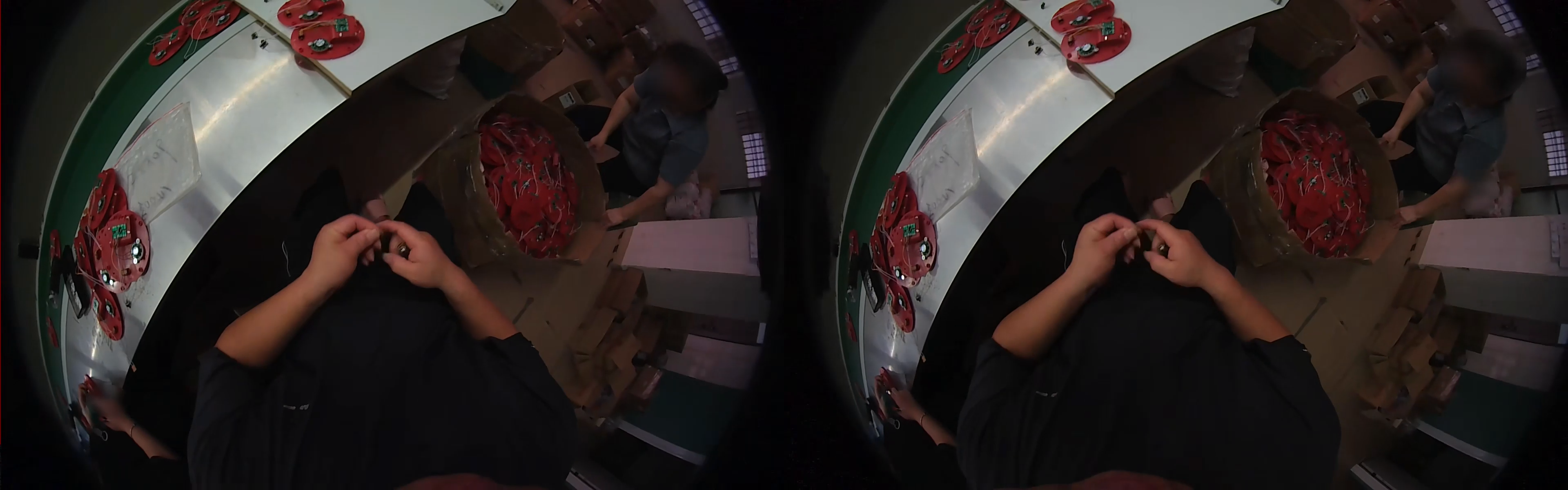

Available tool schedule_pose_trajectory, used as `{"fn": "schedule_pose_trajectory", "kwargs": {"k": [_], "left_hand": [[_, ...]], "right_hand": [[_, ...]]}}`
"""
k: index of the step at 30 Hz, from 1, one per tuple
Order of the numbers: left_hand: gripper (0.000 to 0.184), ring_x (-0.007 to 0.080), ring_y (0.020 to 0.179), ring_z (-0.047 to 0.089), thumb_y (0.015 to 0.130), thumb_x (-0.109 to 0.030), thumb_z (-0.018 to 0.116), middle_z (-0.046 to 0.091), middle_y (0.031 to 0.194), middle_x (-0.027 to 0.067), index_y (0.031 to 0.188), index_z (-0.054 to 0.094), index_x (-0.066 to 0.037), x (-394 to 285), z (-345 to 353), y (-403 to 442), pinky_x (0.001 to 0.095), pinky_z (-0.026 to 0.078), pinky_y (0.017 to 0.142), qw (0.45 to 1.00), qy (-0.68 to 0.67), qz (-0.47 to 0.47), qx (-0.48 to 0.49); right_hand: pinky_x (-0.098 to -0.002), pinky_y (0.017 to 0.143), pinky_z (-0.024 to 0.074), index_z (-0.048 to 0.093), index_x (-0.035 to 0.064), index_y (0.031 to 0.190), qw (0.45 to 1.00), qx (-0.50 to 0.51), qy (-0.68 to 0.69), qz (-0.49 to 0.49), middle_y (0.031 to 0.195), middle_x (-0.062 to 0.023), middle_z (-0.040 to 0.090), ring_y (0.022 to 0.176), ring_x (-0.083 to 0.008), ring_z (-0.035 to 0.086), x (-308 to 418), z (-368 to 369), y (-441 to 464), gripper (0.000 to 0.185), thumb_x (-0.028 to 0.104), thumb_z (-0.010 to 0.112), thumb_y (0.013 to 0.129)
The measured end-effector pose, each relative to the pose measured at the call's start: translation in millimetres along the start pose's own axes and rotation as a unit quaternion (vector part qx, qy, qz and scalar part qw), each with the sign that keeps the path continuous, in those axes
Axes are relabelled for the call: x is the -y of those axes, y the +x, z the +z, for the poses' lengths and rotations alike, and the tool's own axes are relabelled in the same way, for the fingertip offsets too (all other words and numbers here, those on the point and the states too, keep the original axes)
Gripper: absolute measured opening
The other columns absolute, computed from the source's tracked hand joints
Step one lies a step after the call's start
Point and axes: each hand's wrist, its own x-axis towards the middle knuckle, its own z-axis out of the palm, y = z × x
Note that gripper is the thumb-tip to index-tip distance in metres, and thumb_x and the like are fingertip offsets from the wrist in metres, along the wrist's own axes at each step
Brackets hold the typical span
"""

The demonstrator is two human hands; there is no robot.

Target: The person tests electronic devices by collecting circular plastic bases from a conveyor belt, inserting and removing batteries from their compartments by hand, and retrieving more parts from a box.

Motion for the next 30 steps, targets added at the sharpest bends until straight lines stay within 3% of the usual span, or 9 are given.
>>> {"fn": "schedule_pose_trajectory", "kwargs": {"k": [2, 9, 13, 17, 19, 21, 22, 25, 30], "left_hand": [[0.010, 0.0095, 0.059, 0.055, 0.090, -0.009, 0.055, 0.062, 0.075, 0.0044, 0.090, 0.060, -0.002, 2.3, -0.1, 4.7, 0.0217, 0.046, 0.053, 0.997, -0.081, -0.014, -0.003], [0.007, 0.0094, 0.057, 0.055, 0.087, -0.009, 0.059, 0.061, 0.072, 0.0043, 0.084, 0.059, -0.003, 8.2, -18.7, -5.3, 0.0214, 0.045, 0.051, 0.999, -0.047, 0.007, -0.025], [0.012, 0.0093, 0.051, 0.051, 0.084, -0.008, 0.062, 0.057, 0.066, 0.0028, 0.076, 0.055, -0.005, 18.1, -60.6, -12.3, 0.0216, 0.042, 0.047, 0.989, 0.032, 0.021, -0.143], [0.014, 0.0097, 0.049, 0.050, 0.083, -0.013, 0.064, 0.057, 0.064, 0.0027, 0.076, 0.055, -0.005, 58.9, -136.1, -15.9, 0.0226, 0.041, 0.046, 0.958, 0.084, -0.032, -0.272], [0.012, 0.0110, 0.050, 0.051, 0.084, -0.014, 0.063, 0.058, 0.066, 0.0027, 0.081, 0.058, -0.004, 102.9, -192.5, -16.4, 0.0239, 0.042, 0.045, 0.933, 0.183, -0.041, -0.308], [0.012, 0.0116, 0.050, 0.052, 0.085, -0.014, 0.061, 0.058, 0.066, 0.0029, 0.086, 0.059, -0.003, 125.3, -214.2, -25.5, 0.0243, 0.042, 0.046, 0.924, 0.163, -0.076, -0.337], [0.013, 0.0123, 0.051, 0.052, 0.086, -0.014, 0.060, 0.058, 0.067, 0.0030, 0.090, 0.060, -0.002, 131.5, -218.3, -27.2, 0.0248, 0.043, 0.046, 0.911, 0.146, -0.118, -0.367], [0.017, 0.0130, 0.052, 0.054, 0.086, -0.015, 0.058, 0.059, 0.068, 0.0035, 0.099, 0.060, -0.003, 152.3, -226.9, -34.3, 0.0253, 0.044, 0.047, 0.908, 0.144, -0.115, -0.376], [0.020, 0.0132, 0.053, 0.055, 0.087, -0.018, 0.058, 0.059, 0.072, 0.0038, 0.100, 0.061, -0.004, 157.2, -222.3, -36.6, 0.0256, 0.044, 0.046, 0.918, 0.111, -0.153, -0.348]], "right_hand": [[-0.0235, 0.056, 0.0411, 0.047, 0.0042, 0.124, 0.999, -0.009, 0.039, -0.001, 0.066, -0.0009, 0.052, 0.058, -0.0089, 0.051, 3.8, -2.8, -3.3, 0.052, 0.003, 0.061, 0.075], [-0.0211, 0.057, 0.0383, 0.048, 0.0012, 0.121, 0.992, -0.046, 0.097, -0.059, 0.068, 0.0025, 0.047, 0.059, -0.0053, 0.045, 6.5, 0.1, -9.3, 0.047, -0.002, 0.059, 0.076], [-0.0189, 0.057, 0.0372, 0.053, -0.0010, 0.114, 0.991, -0.046, 0.089, -0.086, 0.068, 0.0039, 0.046, 0.059, -0.0036, 0.044, 3.8, 2.2, -9.3, 0.035, -0.004, 0.056, 0.079], [-0.0211, 0.056, 0.0377, 0.056, 0.0010, 0.108, 0.992, -0.055, 0.094, -0.058, 0.067, 0.0042, 0.046, 0.059, -0.0044, 0.044, 1.4, 5.6, -7.6, 0.030, -0.002, 0.058, 0.078], [-0.0210, 0.057, 0.0378, 0.056, 0.0010, 0.107, 0.993, -0.064, 0.089, -0.054, 0.067, 0.0043, 0.046, 0.059, -0.0041, 0.044, -1.8, 8.5, -8.1, 0.029, -0.002, 0.057, 0.079], [-0.0199, 0.057, 0.0386, 0.056, 0.0008, 0.108, 0.993, -0.058, 0.084, -0.060, 0.068, 0.0043, 0.047, 0.059, -0.0037, 0.045, -4.2, 11.0, -9.2, 0.028, -0.002, 0.056, 0.080], [-0.0187, 0.058, 0.0394, 0.055, 0.0006, 0.108, 0.993, -0.052, 0.086, -0.061, 0.069, 0.0043, 0.047, 0.059, -0.0033, 0.047, -5.7, 10.5, -9.2, 0.027, -0.002, 0.056, 0.081], [-0.0187, 0.058, 0.0395, 0.055, 0.0004, 0.108, 0.994, -0.058, 0.079, -0.041, 0.069, 0.0044, 0.047, 0.059, -0.0030, 0.047, -7.6, 11.1, -11.3, 0.027, -0.002, 0.056, 0.082], [-0.0187, 0.057, 0.0378, 0.055, 0.0005, 0.108, 0.996, -0.052, 0.072, -0.019, 0.069, 0.0047, 0.047, 0.059, -0.0025, 0.045, -10.9, 14.0, -14.3, 0.026, -0.002, 0.056, 0.082]]}}
